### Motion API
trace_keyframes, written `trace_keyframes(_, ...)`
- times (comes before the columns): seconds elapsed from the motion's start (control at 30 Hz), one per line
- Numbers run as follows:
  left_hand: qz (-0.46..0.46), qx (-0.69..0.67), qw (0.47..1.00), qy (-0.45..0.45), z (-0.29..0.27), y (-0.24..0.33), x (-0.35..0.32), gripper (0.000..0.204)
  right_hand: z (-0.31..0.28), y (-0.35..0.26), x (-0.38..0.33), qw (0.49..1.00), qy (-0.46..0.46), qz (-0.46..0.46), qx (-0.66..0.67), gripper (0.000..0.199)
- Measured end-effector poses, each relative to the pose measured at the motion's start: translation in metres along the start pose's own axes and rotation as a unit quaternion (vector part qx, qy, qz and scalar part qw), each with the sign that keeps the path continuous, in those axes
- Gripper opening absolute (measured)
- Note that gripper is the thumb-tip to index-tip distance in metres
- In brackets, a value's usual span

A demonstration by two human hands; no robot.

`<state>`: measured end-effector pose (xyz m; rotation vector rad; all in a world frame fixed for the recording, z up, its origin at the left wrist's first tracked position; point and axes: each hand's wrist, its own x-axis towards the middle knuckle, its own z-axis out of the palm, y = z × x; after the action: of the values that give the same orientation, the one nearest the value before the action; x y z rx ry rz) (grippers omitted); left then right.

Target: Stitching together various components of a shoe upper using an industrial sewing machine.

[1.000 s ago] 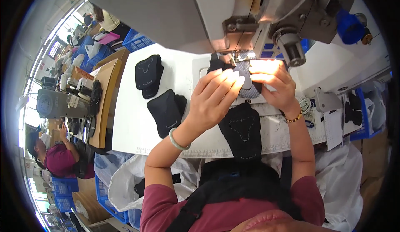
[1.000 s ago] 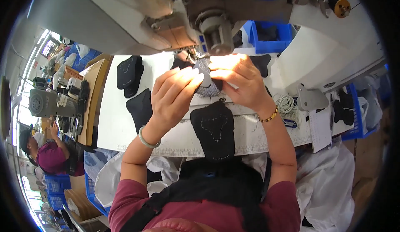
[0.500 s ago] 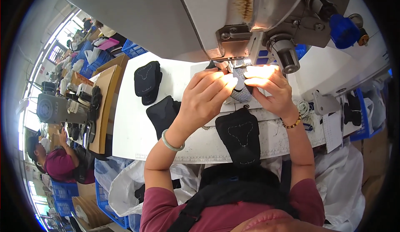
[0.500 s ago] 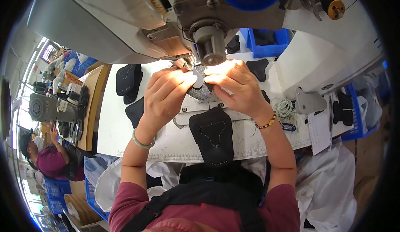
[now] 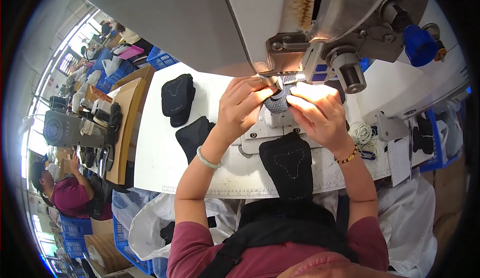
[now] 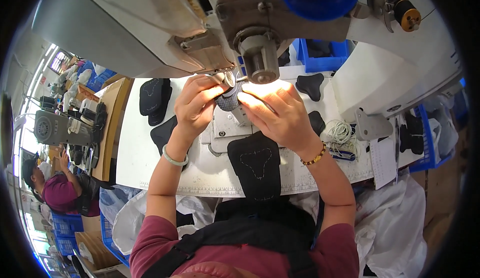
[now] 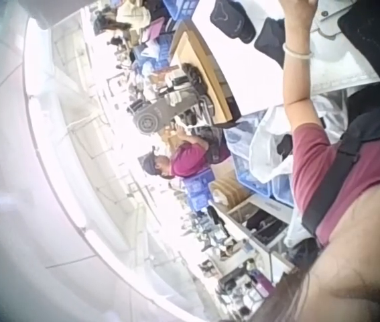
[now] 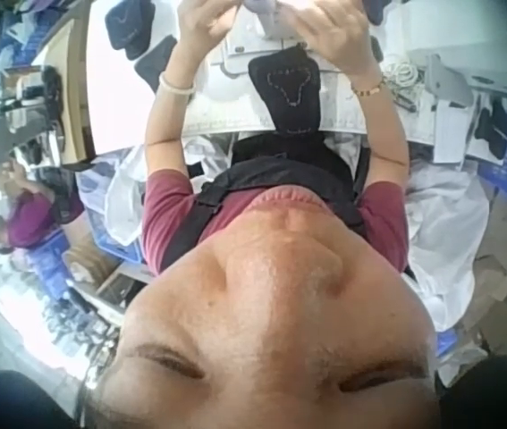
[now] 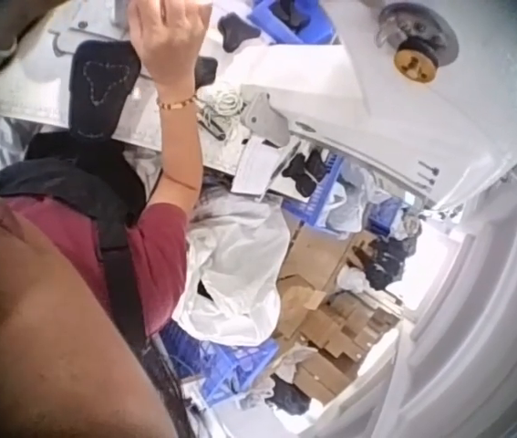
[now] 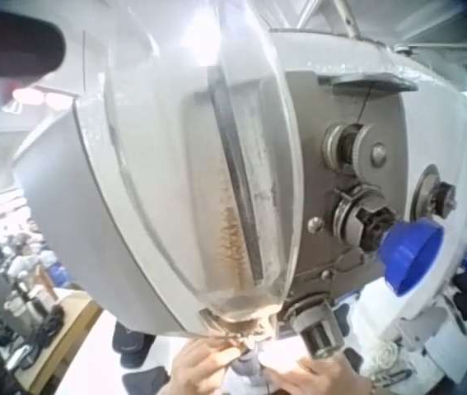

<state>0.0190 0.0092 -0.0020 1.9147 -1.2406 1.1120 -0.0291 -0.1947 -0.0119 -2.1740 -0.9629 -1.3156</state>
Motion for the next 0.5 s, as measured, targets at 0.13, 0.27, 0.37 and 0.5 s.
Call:
trace_keyframes(0.13, -0.024, -0.009, 1.000, 0.016, 0.005, -0.004, 0.000, 0.031, 0.005, 0.004, -0.001, 0.999, 0.024, 0.020, -0.008, 0.030)
trace_keyframes(0.27, -0.033, -0.010, 0.999, 0.025, 0.006, -0.007, -0.004, 0.030, 0.009, 0.008, -0.003, 0.999, 0.020, 0.028, 0.010, 0.027)
trace_keyframes(0.37, -0.089, -0.045, 0.995, 0.013, 0.005, -0.011, -0.010, 0.028, 0.010, 0.011, -0.004, 0.999, 0.015, 0.041, 0.025, 0.025)
trace_keyframes(0.5, -0.179, -0.140, 0.974, 0.004, 0.002, -0.014, -0.011, 0.032, 0.012, 0.013, -0.002, 0.997, 0.027, 0.049, 0.059, 0.027)
